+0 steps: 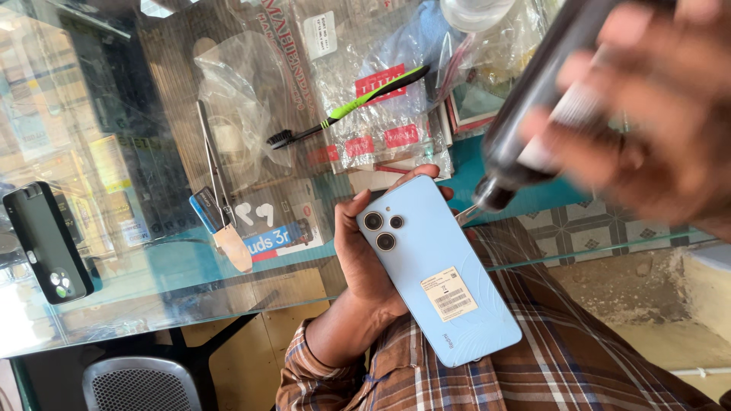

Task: The person holds a light blue smartphone in one hand and pours liquid from a dark bottle onto the sticker label on its back. They then scrape and rub the label with a small blade-like tool, working the sticker and adhesive off the phone's rear cover.

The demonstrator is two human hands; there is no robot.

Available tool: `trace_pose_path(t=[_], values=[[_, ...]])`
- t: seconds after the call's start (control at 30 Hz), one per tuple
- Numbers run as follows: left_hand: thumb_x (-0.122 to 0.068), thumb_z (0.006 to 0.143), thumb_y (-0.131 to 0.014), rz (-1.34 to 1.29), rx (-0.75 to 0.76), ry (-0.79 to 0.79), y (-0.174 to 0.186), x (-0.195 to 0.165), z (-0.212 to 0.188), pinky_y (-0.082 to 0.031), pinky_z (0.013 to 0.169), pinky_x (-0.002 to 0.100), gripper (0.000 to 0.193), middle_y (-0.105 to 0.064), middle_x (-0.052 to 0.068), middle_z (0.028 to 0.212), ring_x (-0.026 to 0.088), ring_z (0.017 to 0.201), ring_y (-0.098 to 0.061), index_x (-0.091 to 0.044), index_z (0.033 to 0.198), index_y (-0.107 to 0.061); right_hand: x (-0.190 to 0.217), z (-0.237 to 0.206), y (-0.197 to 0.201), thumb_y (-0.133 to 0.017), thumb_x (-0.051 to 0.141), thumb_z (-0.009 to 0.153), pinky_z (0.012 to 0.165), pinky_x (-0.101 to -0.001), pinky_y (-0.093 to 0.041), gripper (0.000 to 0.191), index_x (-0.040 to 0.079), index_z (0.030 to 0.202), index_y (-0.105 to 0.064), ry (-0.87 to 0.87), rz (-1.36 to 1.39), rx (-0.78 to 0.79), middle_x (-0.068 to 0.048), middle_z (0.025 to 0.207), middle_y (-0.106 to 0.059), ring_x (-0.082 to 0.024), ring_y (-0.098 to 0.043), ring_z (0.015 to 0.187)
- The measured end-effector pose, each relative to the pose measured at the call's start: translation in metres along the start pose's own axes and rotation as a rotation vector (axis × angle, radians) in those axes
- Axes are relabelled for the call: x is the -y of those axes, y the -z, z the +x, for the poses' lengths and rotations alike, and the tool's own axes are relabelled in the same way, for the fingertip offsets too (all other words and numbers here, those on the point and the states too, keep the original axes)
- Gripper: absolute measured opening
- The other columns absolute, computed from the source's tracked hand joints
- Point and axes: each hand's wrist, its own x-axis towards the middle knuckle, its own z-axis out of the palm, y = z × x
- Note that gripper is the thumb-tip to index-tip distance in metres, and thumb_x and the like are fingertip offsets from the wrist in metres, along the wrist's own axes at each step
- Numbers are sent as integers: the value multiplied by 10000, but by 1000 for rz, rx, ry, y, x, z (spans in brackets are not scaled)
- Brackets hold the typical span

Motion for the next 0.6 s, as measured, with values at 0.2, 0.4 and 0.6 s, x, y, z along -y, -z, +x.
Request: trace_pose_path(t=[0.2, 0.4, 0.6], values=[[-543, 1005, -471, 54, -41, -118, 12, 1, -4, -549, 1021, 567, 699, -617, 176, 1277, 366, 1121, -672, -17, 1465, -516, 23, -30, -30, -931, -28, 895, 937, -380, -617, 608, -54, 1314, -492, -805, 529, 54, -193, 1166, -651, -286, -709, 1111], [-554, 965, -520, 80, -27, -209, 16, 0, -7, -538, 1043, 586, 717, -607, 165, 1266, 341, 1136, -660, -30, 1453, -482, 29, -30, -43, -927, 73, 828, 918, -387, -613, 645, -63, 1252, -461, -857, 485, -3, -223, 1136, -651, -296, -692, 1071], [-580, 943, -528, 151, -43, -168, 17, -2, -8, -548, 1028, 578, 759, -601, 185, 1247, 339, 1117, -660, 5, 1421, -465, 104, -12, -15, -848, 200, 894, 870, -292, -597, 551, -35, 1320, -589, -1254, 1371, -278, -120, 1129, -685, -173, -671, 971]])
